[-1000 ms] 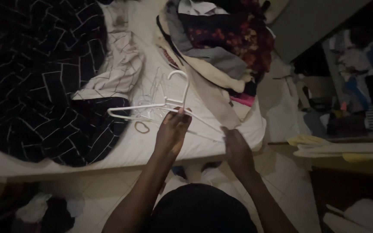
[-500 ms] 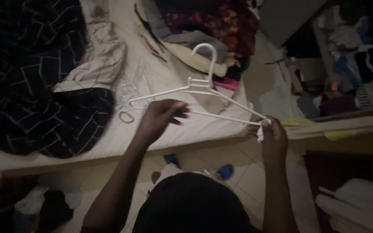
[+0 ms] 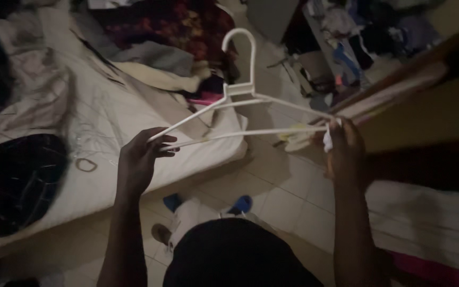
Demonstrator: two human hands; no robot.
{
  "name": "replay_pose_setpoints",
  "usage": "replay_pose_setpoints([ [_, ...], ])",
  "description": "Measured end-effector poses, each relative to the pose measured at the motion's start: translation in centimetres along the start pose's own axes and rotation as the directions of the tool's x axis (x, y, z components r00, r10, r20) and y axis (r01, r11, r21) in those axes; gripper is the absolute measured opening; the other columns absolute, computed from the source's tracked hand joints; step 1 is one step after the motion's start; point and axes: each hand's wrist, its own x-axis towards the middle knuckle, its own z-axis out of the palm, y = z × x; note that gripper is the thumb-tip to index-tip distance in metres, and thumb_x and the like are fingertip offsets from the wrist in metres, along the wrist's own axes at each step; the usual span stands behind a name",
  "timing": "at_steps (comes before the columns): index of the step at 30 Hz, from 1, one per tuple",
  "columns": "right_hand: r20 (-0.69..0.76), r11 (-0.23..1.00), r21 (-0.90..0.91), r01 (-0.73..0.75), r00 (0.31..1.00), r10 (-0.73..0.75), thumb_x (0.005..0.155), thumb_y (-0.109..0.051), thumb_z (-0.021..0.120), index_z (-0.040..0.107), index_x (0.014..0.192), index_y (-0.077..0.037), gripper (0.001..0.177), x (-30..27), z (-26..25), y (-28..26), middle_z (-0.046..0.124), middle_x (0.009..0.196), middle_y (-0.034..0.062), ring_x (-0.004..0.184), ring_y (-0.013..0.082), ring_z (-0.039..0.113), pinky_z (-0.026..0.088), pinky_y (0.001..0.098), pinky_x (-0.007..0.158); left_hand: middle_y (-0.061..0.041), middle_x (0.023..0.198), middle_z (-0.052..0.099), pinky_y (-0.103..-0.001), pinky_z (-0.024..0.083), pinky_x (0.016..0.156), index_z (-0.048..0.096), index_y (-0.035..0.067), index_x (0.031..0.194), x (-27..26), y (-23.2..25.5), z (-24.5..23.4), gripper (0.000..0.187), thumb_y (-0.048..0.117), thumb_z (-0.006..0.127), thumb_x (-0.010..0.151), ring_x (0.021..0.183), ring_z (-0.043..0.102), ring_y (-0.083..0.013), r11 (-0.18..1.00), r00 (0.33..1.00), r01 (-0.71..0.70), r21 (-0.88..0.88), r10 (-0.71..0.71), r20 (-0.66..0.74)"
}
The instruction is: The person tapes plastic clothes hangers together with adhesive tape, ties cloth around a wire clothes hanger by hand, and carries the hanger to a closet.
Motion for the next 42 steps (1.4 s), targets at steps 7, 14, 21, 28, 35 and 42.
replay_pose_setpoints([
  [7, -0.098, 0.963, -0.223, 0.152, 0.979, -0.177, 0.113, -0.029, 0.061, 0.064, 0.124, 0.001, 0.031, 8.8, -4.5, -2.9, 0.064, 0.095, 0.0048, 0.079, 0.0121, 0.062, 0.056, 0.0334, 0.071, -0.015, 0.094, 0.077, -0.035, 0.062, 0.072, 0.066, -0.002, 0.120, 0.7, 0.8, 5.4, 0.032, 0.021, 0.050, 0.104, 0.080, 0.076, -0.0222, 0.966, 0.943, 0.203, 0.162, -0.237, 0.233],
  [14, -0.137, 0.939, -0.267, 0.218, 0.955, -0.261, 0.115, -0.032, 0.048, 0.064, 0.132, -0.002, 0.038, 16.8, -3.8, -2.8, 0.063, 0.092, 0.0106, 0.072, 0.0216, 0.055, 0.044, 0.0350, 0.064, -0.015, 0.087, 0.072, -0.035, 0.059, 0.067, 0.062, -0.003, 0.112, 3.2, 0.3, 9.3, 0.036, 0.028, 0.045, 0.108, 0.069, 0.069, -0.0209, 0.972, 0.982, 0.166, -0.164, -0.147, 0.121],
  [21, 0.378, -0.147, -0.920, 0.363, 0.725, -0.575, 0.097, -0.019, 0.065, 0.065, 0.126, -0.003, 0.033, 23.9, -5.3, 1.2, 0.073, 0.102, 0.0184, 0.098, 0.0455, 0.065, 0.052, 0.0518, 0.080, -0.015, 0.086, 0.072, -0.034, 0.060, 0.068, 0.061, -0.002, 0.114, 9.6, -2.6, 12.5, 0.036, 0.028, 0.043, 0.109, 0.071, 0.070, -0.0196, 0.980, 0.985, 0.173, -0.101, -0.173, 0.008],
  [28, 0.188, -0.128, -0.974, 0.186, 0.982, -0.005, 0.099, -0.014, 0.056, 0.066, 0.113, 0.000, 0.022, 25.5, -6.8, 2.9, 0.068, 0.119, 0.0237, 0.114, 0.0417, 0.063, 0.048, 0.0570, 0.101, -0.015, 0.089, 0.072, -0.035, 0.061, 0.066, 0.063, -0.001, 0.113, 17.8, -6.4, 16.3, 0.033, 0.025, 0.045, 0.108, 0.074, 0.072, -0.0196, 0.974, 0.995, 0.095, -0.207, -0.094, 0.016],
  [35, -0.146, -0.235, -0.966, -0.109, 0.978, 0.147, 0.092, -0.025, 0.058, 0.068, 0.111, -0.013, 0.024, 20.1, -9.3, 3.0, 0.070, 0.108, 0.0213, 0.106, 0.0428, 0.065, 0.043, 0.0694, 0.090, -0.010, 0.091, 0.072, -0.033, 0.058, 0.071, 0.066, 0.000, 0.110, 24.8, -7.2, 19.7, 0.034, 0.027, 0.047, 0.110, 0.079, 0.069, -0.0167, 0.974, 0.991, 0.100, -0.203, -0.079, 0.112],
  [42, -0.184, -0.300, -0.947, -0.115, 0.960, 0.212, 0.094, -0.027, 0.058, 0.065, 0.127, -0.019, 0.035, 12.8, -14.9, 4.4, 0.076, 0.087, 0.0087, 0.085, 0.0305, 0.071, 0.051, 0.0479, 0.094, -0.009, 0.089, 0.073, -0.033, 0.056, 0.073, 0.068, 0.001, 0.111, 28.0, -6.8, 22.4, 0.037, 0.032, 0.047, 0.107, 0.078, 0.068, -0.0159, 0.990, 0.977, 0.138, -0.006, -0.135, 0.164],
])
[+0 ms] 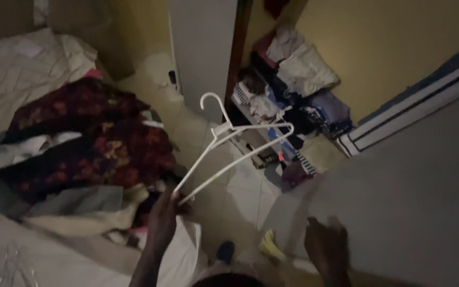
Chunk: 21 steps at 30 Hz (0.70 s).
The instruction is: The person tapes plastic clothes hangers together with adhesive tape, ties cloth around a wire clothes hanger by hand, and carries the hanger to a closet.
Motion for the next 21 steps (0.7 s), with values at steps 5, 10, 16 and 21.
replay_pose_setpoints([
  [5, 0.086, 0.842, 0.534, -0.076, 0.996, 0.035, 0.098, -0.020, 0.060, 0.064, 0.130, -0.007, 0.035, 3.5, 6.1, -1.2, 0.075, 0.097, 0.0130, 0.081, 0.0264, 0.069, 0.054, 0.0399, 0.078, -0.008, 0.091, 0.075, -0.036, 0.058, 0.079, 0.068, 0.001, 0.108, 2.0, -1.6, 3.3, 0.049, 0.043, 0.043, 0.103, 0.081, 0.073, -0.0198, 0.974, 0.992, 0.117, -0.195, -0.106, 0.068],
  [10, 0.072, 0.112, 0.992, -0.054, 0.985, -0.159, 0.099, -0.018, 0.057, 0.067, 0.134, -0.004, 0.039, 6.8, 0.6, -7.5, 0.071, 0.102, 0.0040, 0.077, 0.0125, 0.056, 0.046, 0.0309, 0.068, -0.009, 0.089, 0.073, -0.038, 0.057, 0.074, 0.065, 0.003, 0.111, 2.8, -5.5, 8.0, 0.047, 0.045, 0.049, 0.100, 0.078, 0.071, -0.0212, 0.956, 0.969, 0.208, -0.205, -0.172, 0.179],
  [16, 0.142, -0.316, 0.918, -0.239, 0.943, -0.301, 0.099, -0.028, 0.060, 0.066, 0.127, -0.003, 0.038, 9.9, -5.4, -10.9, 0.064, 0.089, 0.0028, 0.073, 0.0092, 0.061, 0.048, 0.0271, 0.067, -0.010, 0.087, 0.070, -0.039, 0.056, 0.067, 0.062, 0.005, 0.115, 6.0, -13.0, 16.4, 0.048, 0.049, 0.057, 0.095, 0.074, 0.068, -0.0234, 0.811, 0.859, 0.444, -0.381, -0.265, 0.438],
  [21, 0.238, -0.397, 0.828, -0.396, 0.890, -0.390, 0.094, -0.029, 0.063, 0.061, 0.099, -0.001, 0.028, 14.8, -5.2, -8.5, 0.066, 0.080, 0.0081, 0.063, 0.0198, 0.062, 0.050, 0.0345, 0.058, -0.013, 0.087, 0.068, -0.033, 0.051, 0.065, 0.063, 0.001, 0.118, 6.4, -8.2, 20.5, 0.051, 0.049, 0.062, 0.101, 0.071, 0.062, -0.0206, 0.862, 0.934, 0.134, -0.489, 0.055, 0.352],
])
